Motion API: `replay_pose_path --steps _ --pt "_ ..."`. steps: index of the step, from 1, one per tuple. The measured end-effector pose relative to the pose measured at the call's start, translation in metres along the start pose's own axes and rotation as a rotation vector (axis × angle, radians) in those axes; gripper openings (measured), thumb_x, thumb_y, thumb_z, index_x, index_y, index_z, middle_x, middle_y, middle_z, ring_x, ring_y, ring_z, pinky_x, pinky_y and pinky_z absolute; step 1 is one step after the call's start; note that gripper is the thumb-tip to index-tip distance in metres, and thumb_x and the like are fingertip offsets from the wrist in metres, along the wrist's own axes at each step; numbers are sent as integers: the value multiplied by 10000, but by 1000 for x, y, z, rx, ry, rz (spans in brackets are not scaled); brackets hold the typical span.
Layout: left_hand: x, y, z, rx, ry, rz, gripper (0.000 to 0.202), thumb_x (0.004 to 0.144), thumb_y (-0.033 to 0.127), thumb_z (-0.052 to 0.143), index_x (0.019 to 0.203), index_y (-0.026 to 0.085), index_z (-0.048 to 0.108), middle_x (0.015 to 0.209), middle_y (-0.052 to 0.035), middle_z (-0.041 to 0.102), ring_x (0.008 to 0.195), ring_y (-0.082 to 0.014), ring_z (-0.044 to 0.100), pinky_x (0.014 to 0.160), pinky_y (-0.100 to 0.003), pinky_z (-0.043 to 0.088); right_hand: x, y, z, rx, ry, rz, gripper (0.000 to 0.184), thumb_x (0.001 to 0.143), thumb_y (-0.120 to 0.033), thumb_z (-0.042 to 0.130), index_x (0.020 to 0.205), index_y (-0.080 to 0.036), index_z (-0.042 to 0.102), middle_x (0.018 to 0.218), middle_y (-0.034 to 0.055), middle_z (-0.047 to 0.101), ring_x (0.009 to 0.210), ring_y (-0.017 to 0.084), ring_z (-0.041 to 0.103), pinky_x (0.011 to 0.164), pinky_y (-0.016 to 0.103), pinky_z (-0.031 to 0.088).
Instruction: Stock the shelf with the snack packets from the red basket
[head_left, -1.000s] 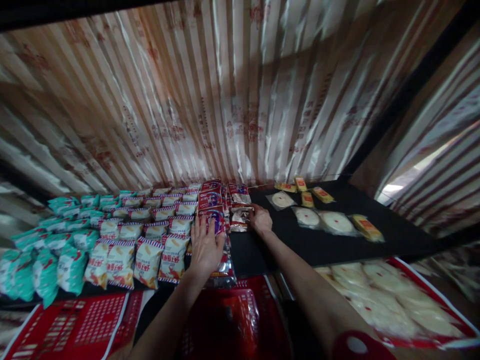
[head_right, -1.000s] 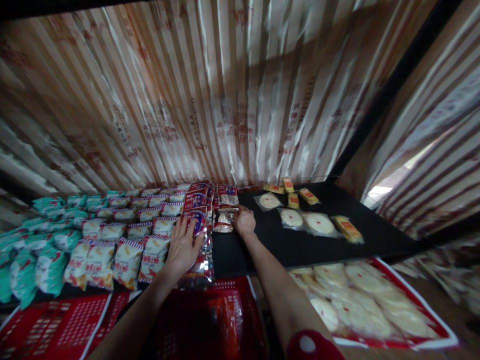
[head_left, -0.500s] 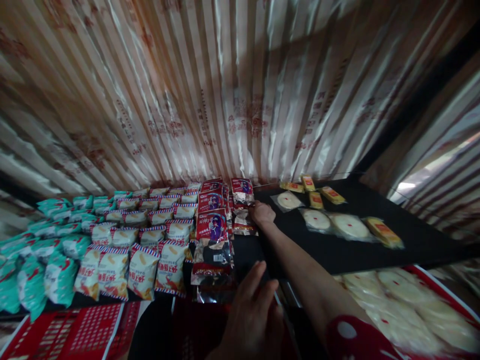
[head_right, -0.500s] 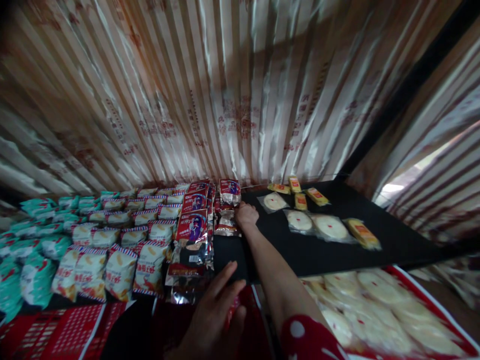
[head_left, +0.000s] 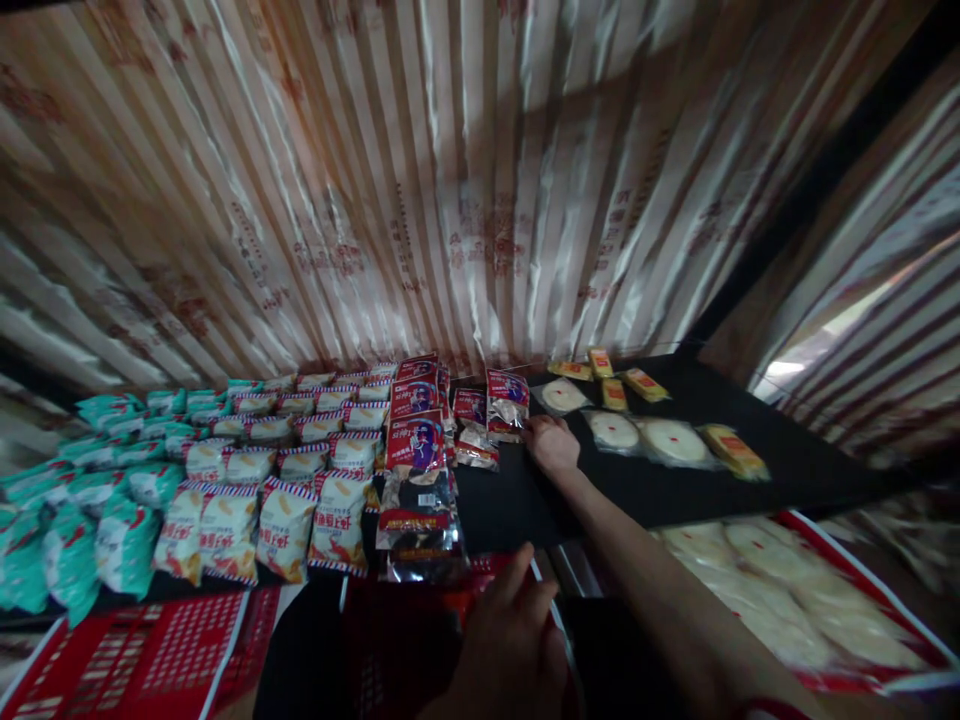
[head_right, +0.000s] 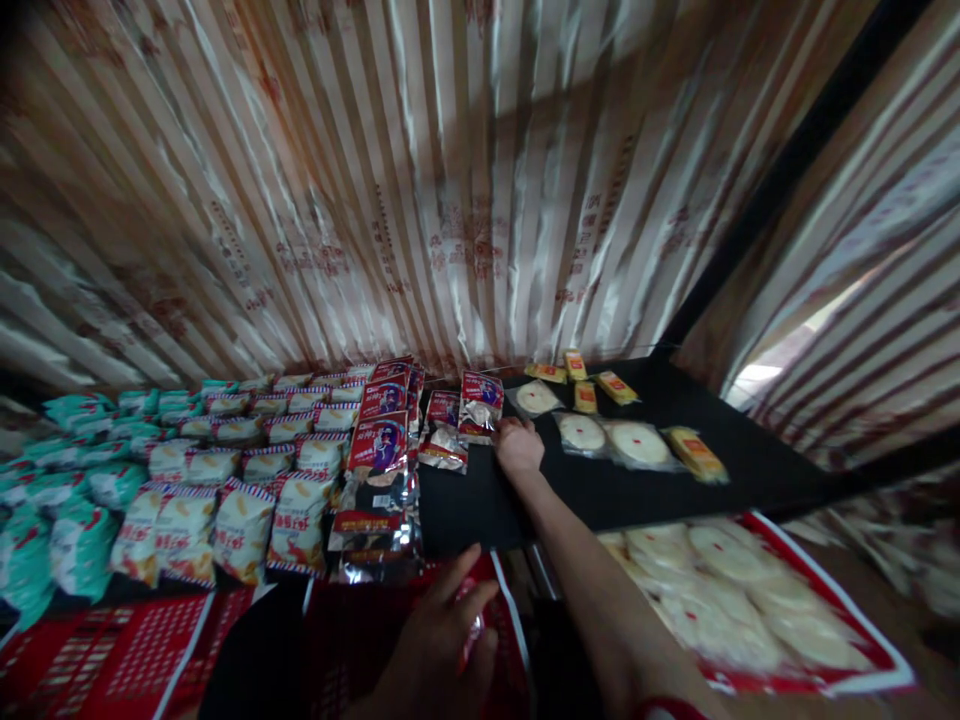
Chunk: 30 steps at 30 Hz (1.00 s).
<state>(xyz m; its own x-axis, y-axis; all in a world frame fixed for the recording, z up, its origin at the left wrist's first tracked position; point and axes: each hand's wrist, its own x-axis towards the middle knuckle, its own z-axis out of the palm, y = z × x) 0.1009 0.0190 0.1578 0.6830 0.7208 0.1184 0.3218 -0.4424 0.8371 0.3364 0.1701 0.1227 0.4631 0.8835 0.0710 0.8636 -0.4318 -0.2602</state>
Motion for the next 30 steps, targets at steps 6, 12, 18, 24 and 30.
replay_pose_path --steps 6,12,18,24,30 --pt "-10 8 25 -102 -66 -49 444 813 196 481 1242 118 562 1446 -159 375 1335 -274 356 1116 -419 294 -68 39 -5 29 43 -94 203 859 -213 449 914 -202 645 1017 73 660 987 217 535 828 298 418" --pt "-4 -1 44 -578 14 -547 553 826 280 541 1330 86 421 1358 -219 468 1207 -278 504 982 -397 427 -148 60 -6 219 110 -194 245 861 -233 403 894 -186 641 1098 96 660 1021 219 578 901 338 449" --pt "0 -3 44 -1113 144 -626 669 706 516 694 1218 124 515 1292 -179 534 1152 -265 545 917 -366 458 -218 60 -20 335 197 -217 266 853 -284 399 887 -225 656 1109 89 672 1028 243 616 891 412 492" --pt "-4 13 50 -1268 259 -492 578 531 449 830 962 101 664 924 -110 698 841 -226 646 798 -328 469 -263 51 -35 473 217 -284 219 838 -337 470 893 -282 674 1126 59 672 1023 253 626 908 461 497" --pt "-7 29 35 -1163 326 -499 535 570 447 792 963 107 665 880 -88 703 815 -217 634 754 -312 464 -262 43 -56 811 166 -56 402 755 -529 566 1071 -289 628 1135 69 666 1079 274 602 924 463 496"
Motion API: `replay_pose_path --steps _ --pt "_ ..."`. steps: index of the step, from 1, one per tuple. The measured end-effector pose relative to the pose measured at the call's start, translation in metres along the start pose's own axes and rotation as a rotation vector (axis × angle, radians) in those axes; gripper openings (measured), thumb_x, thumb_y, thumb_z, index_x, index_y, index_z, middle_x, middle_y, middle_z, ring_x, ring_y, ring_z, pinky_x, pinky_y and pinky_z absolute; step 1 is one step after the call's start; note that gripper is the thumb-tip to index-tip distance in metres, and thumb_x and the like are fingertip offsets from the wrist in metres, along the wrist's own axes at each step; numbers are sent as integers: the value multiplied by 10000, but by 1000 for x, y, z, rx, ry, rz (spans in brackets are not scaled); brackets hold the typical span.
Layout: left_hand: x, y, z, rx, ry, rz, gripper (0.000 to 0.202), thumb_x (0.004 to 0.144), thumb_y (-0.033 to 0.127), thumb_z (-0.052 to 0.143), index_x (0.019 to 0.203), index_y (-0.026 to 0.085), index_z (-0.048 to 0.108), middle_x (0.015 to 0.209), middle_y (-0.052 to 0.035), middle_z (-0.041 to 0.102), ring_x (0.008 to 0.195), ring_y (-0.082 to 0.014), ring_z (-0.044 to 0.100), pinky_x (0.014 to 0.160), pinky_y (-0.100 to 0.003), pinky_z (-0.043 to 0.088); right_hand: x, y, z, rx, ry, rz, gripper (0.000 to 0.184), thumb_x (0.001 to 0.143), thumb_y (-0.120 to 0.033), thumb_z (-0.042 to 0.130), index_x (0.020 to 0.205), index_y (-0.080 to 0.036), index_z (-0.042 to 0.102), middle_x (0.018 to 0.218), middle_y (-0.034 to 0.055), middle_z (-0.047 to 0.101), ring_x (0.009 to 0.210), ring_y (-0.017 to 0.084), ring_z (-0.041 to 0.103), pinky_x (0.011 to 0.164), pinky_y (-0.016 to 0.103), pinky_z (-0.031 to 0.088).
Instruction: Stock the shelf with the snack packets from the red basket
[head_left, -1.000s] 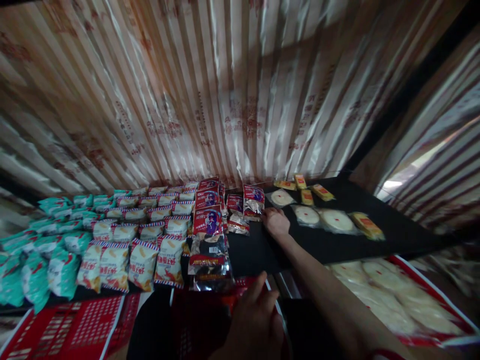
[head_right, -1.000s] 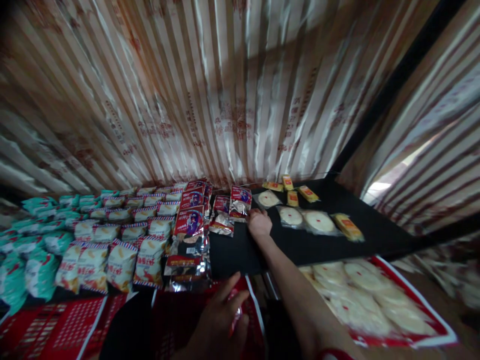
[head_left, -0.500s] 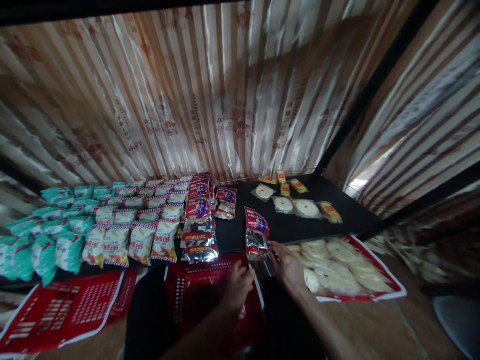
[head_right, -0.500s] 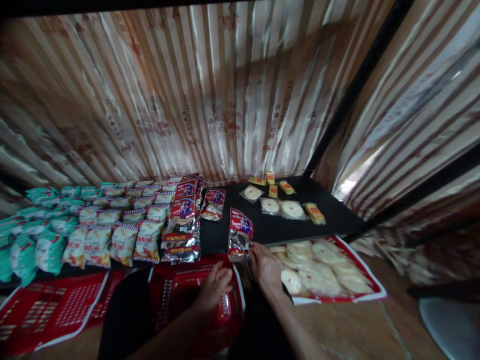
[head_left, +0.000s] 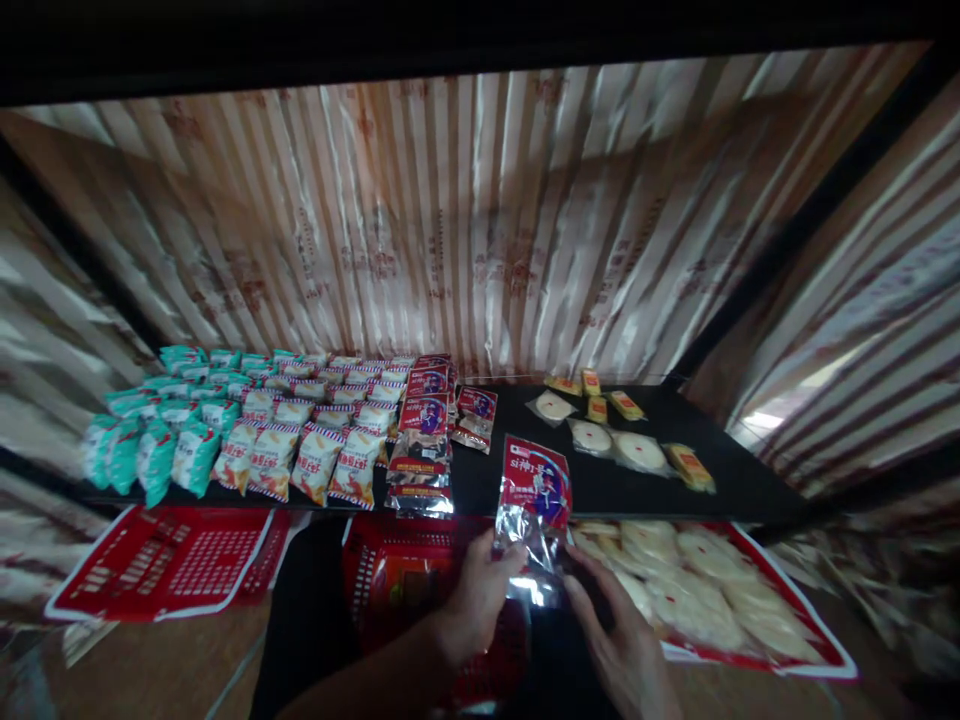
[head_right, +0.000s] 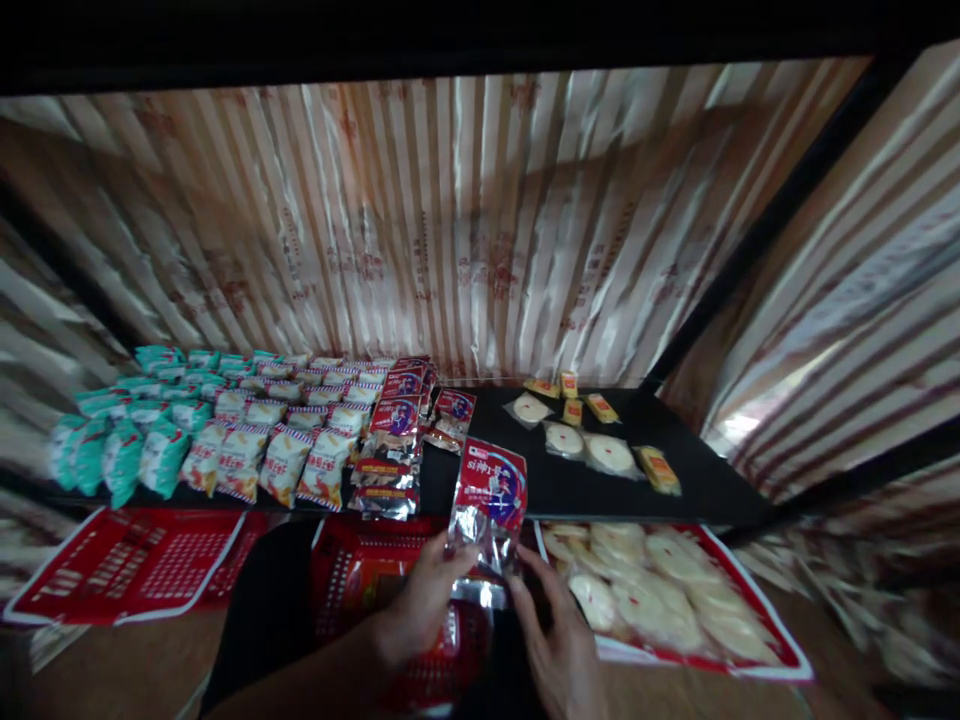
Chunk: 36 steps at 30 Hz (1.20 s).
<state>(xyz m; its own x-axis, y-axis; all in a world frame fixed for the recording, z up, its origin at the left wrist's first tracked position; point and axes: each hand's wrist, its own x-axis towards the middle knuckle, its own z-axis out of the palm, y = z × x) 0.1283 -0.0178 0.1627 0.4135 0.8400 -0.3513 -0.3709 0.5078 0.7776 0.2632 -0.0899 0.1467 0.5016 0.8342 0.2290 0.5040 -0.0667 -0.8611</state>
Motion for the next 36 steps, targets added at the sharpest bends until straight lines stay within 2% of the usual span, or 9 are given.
replay_pose_path --steps 2,6,11,16,20,24,26,31,36 --pt "-5 13 0 20 -38 7 502 615 428 764 994 115 658 899 -82 704 840 -218 634 769 -309 462 10 -11 -1 166 44 137 537 729 -569 580 1170 -263 565 1113 85 676 1046 264 623 847 403 538" --pt "-11 39 -3 116 -116 0 437 644 405 742 967 119 674 896 -76 698 839 -220 633 749 -297 460 34 -38 5 403 -11 337 649 697 -585 618 1242 -256 490 1043 70 700 898 244 676 696 343 569" --pt "-13 70 -14 59 -191 -38 353 623 345 747 884 117 680 814 -60 690 758 -188 629 728 -281 456 66 -70 31 593 -103 440 461 597 -541 719 921 -238 591 741 20 712 620 222 668 487 297 513" --pt "6 99 -30 96 -108 83 349 675 283 680 989 136 646 896 -60 698 822 -199 637 758 -288 470 107 -101 62 630 -141 382 414 534 -519 768 756 -228 577 540 -50 618 425 141 547 410 246 425" --pt "37 118 -44 234 15 266 470 709 219 616 1172 157 563 1087 -78 668 982 -221 619 865 -311 469 151 -125 92 550 -132 240 415 543 -525 755 737 -207 573 493 -74 560 403 98 484 404 210 387" --pt "76 132 -56 415 217 374 646 706 156 603 1329 162 433 1178 -93 626 1055 -222 596 940 -334 448 205 -136 131 498 -148 133 412 585 -489 717 848 -199 591 593 -33 640 482 134 561 472 242 449" --pt "95 137 -62 475 264 435 690 717 128 579 1374 170 372 1207 -94 606 1074 -210 589 964 -335 439 232 -136 149 388 -164 87 365 645 -472 661 873 -195 600 625 -15 661 519 157 593 490 255 462" --pt "129 146 -73 610 355 574 581 714 74 545 1289 120 476 1318 -148 502 1223 -222 479 1035 -322 384 282 -130 183 -91 -142 -78 197 756 -329 566 854 -176 643 680 25 688 654 173 641 564 238 457" --pt "143 153 -77 739 376 538 412 731 77 520 1133 85 605 1233 -167 555 1162 -243 524 1013 -353 413 302 -122 203 -439 -125 -157 219 790 -249 549 957 -144 642 822 84 714 769 192 664 675 256 468"
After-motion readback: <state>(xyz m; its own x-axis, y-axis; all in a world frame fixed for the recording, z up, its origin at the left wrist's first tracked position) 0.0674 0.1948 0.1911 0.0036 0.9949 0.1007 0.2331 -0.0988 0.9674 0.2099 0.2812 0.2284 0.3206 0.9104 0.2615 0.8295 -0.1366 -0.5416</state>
